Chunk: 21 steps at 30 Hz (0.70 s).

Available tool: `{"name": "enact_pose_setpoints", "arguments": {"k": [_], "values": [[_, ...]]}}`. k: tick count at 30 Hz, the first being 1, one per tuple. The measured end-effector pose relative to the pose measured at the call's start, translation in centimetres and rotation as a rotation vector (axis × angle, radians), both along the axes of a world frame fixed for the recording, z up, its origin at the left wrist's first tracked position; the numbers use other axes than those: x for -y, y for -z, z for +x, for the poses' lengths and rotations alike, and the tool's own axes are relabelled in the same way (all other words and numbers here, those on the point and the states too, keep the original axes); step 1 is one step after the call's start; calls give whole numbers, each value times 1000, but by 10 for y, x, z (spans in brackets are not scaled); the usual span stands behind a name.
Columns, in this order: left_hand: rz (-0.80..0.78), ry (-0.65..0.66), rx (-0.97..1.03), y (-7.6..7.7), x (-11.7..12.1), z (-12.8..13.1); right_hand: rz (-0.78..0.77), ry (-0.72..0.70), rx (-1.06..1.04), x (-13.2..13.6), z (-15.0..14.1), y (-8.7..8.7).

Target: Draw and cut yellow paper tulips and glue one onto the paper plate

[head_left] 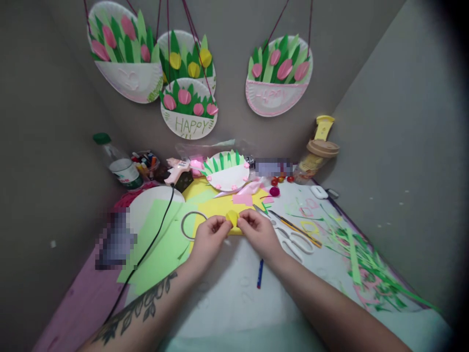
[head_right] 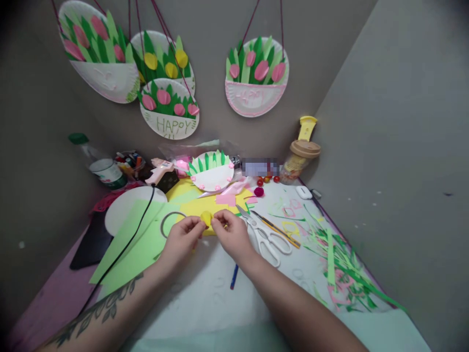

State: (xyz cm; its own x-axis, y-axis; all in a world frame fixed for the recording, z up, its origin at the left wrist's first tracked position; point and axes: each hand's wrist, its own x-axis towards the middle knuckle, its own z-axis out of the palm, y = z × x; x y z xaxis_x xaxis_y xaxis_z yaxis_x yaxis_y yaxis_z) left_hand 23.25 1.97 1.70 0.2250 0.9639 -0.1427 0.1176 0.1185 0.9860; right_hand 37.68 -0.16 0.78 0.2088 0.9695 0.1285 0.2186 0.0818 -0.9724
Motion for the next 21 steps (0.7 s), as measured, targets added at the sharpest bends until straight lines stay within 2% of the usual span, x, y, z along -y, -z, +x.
{"name": "enact_pose_setpoints", "arguments": {"k": [21], "values": [[-8,55,-37,6,4,3,-67,-17,-91,3,3,11]]}}
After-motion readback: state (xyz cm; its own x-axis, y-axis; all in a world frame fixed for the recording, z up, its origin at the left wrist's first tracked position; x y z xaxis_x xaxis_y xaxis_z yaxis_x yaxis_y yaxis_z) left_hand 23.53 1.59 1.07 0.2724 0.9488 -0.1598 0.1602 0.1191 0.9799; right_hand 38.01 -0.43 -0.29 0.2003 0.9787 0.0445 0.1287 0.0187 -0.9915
